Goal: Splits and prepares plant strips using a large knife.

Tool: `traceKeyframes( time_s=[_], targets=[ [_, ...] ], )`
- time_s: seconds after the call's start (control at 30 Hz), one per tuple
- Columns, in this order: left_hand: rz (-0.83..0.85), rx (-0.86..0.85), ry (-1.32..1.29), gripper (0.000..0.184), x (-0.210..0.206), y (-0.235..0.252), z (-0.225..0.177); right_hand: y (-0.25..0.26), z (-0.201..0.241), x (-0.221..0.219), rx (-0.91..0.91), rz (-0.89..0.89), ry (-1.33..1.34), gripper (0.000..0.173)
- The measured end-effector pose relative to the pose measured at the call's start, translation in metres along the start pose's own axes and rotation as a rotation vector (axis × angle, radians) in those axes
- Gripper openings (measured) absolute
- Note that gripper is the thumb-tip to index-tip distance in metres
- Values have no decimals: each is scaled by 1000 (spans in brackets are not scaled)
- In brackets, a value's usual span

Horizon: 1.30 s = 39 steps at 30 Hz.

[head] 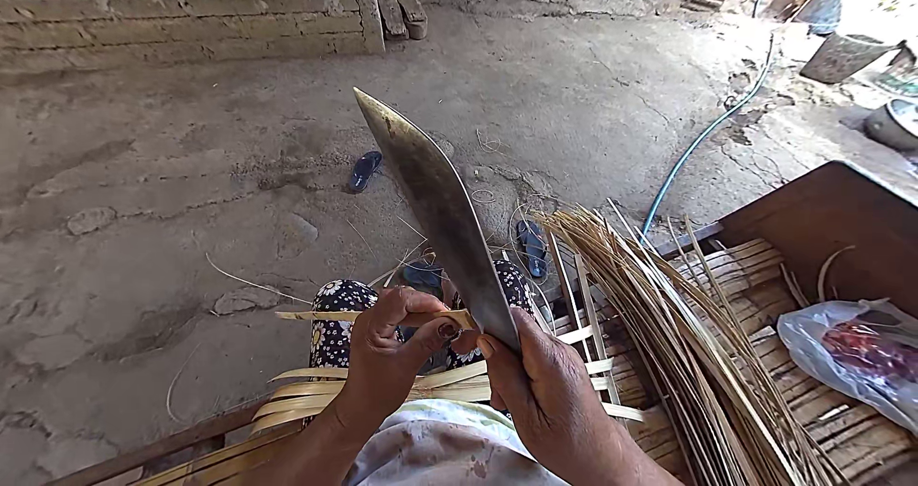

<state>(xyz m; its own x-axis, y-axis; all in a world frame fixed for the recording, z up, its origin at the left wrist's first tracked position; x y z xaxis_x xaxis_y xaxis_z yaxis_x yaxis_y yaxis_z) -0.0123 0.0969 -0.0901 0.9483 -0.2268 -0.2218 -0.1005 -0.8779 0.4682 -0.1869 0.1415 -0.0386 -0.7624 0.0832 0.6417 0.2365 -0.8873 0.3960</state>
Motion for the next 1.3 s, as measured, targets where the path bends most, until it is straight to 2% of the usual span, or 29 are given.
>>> traceKeyframes(
  time_s=[0.47, 0.57, 0.67, 0.8, 0.9, 0.93, 1.0, 1.03, 1.13, 1.23, 1.3],
  targets=[
    [34, -20, -37, 13, 1, -4, -2, 0, 1, -10, -33, 17, 82, 19],
    [37, -40, -9, 13, 0, -5, -3, -1, 4, -12, -76, 13, 94, 18],
    [29, -54, 15, 13, -1, -8, 0, 2, 6, -9, -140, 84, 114, 17],
    [50, -12, -22, 12, -1, -10, 5, 8, 7, 3, -151, 232, -39, 21],
    [32, 52, -101, 11, -2, -6, 4, 8, 4, 2, 33, 110, -319, 19],
    [30, 57, -118, 11, -2, -6, 3, 9, 3, 4, 44, 125, -317, 18],
    [34, 41, -116, 11, -2, -4, 3, 17, 2, 13, -75, 323, -135, 18],
    [35, 35, -103, 11, -2, -4, 3, 19, 1, 13, -109, 362, -107, 19],
    [13, 41, -110, 9, -2, -2, 5, 18, 1, 4, -10, 196, -315, 18],
    [49, 41, -128, 8, -3, 2, 3, 27, 4, 7, -124, 372, -203, 21],
    [42, 45, -137, 8, -1, 5, 5, 28, 4, 0, -65, 281, -324, 21]
  ],
)
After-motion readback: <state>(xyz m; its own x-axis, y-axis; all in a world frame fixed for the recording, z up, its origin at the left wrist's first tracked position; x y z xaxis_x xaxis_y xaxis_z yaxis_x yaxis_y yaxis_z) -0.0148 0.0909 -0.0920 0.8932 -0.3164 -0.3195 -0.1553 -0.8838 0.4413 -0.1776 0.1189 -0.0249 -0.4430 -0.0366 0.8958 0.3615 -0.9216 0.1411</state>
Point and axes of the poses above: each hand's wrist, its own y-axis towards the middle knuckle, its own x-axis out of the back of the hand, z = x × y, the point moved 2 cm from there along y, towards the middle knuckle, and after that the axes turned 11 degrees about -y, right-handed, at the moved point
